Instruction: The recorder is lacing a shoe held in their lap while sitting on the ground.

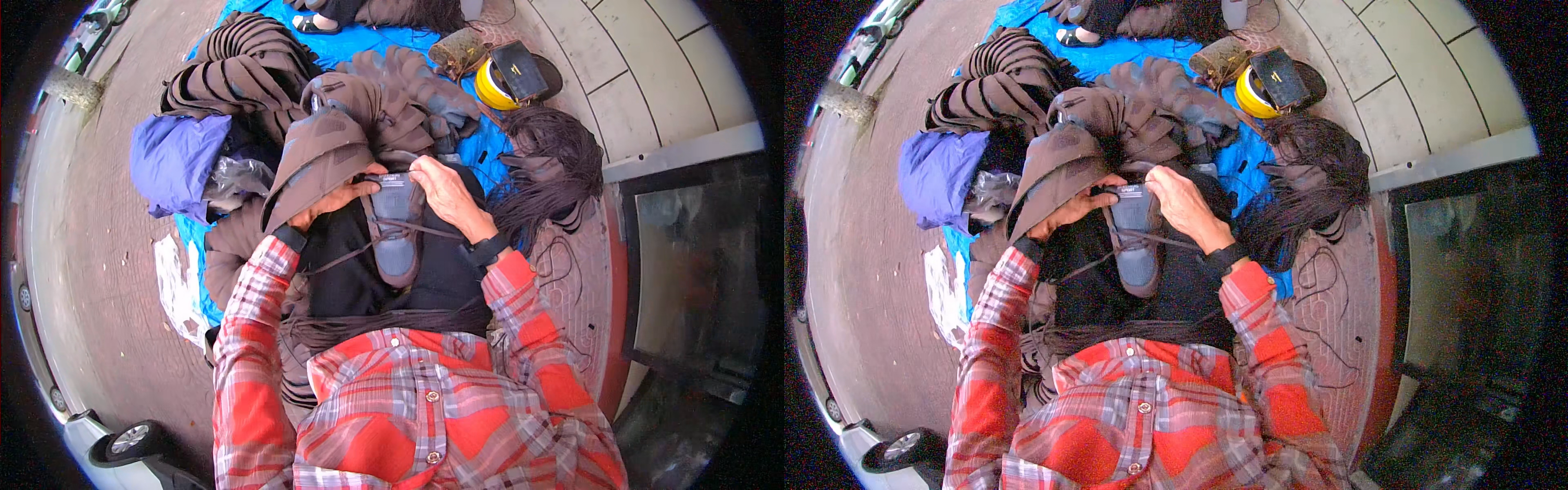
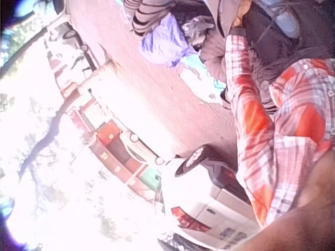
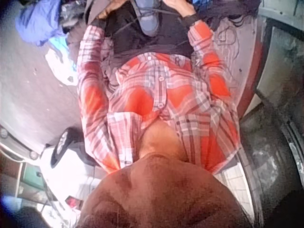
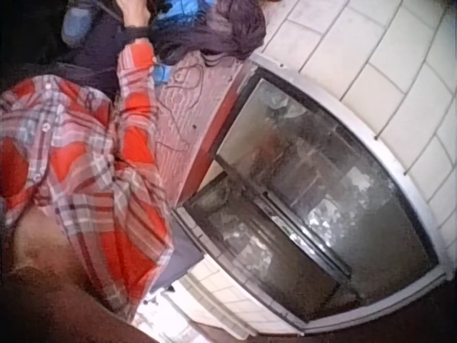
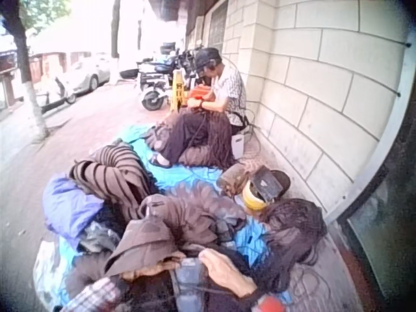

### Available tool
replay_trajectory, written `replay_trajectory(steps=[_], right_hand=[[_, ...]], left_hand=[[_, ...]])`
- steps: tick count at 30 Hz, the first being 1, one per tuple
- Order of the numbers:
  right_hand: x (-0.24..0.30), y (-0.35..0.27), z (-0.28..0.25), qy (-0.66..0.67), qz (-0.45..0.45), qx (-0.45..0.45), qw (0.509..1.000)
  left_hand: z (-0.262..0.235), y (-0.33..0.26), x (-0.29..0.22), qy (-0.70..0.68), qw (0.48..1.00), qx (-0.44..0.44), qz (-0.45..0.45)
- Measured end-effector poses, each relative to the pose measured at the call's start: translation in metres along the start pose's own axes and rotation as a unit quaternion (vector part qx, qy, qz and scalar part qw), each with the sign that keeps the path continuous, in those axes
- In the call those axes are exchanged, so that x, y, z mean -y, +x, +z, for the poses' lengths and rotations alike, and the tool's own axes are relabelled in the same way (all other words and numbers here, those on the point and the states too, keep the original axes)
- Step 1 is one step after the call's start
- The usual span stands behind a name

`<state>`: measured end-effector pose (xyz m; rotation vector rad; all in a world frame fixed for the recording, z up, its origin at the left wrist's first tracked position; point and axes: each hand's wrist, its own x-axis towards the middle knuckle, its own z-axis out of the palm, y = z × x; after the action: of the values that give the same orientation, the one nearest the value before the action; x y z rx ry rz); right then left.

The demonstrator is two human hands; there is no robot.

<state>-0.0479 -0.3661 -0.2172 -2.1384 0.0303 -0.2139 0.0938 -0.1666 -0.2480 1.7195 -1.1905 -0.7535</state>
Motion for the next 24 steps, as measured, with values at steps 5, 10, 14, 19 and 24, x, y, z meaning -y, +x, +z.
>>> replay_trajectory(steps=[5, 10, 14, 19, 24], right_hand=[[0.001, -0.019, 0.008, 0.234, 0.152, -0.146, 0.949], [-0.019, -0.068, 0.025, -0.015, 0.057, -0.076, 0.995], [-0.006, -0.070, 0.025, -0.009, 0.112, -0.022, 0.993], [0.009, -0.058, 0.028, -0.069, 0.059, -0.078, 0.993], [0.014, -0.056, 0.025, -0.120, 0.089, -0.062, 0.987]], left_hand=[[-0.036, -0.068, 0.070, -0.298, 0.949, -0.101, -0.028], [-0.007, -0.049, 0.019, -0.063, 0.934, -0.323, -0.137], [0.052, -0.054, -0.063, -0.001, 0.948, -0.312, -0.055], [0.074, -0.015, -0.066, 0.130, 0.964, -0.230, -0.043], [0.077, 0.000, -0.060, 0.077, 0.976, -0.160, -0.128]])
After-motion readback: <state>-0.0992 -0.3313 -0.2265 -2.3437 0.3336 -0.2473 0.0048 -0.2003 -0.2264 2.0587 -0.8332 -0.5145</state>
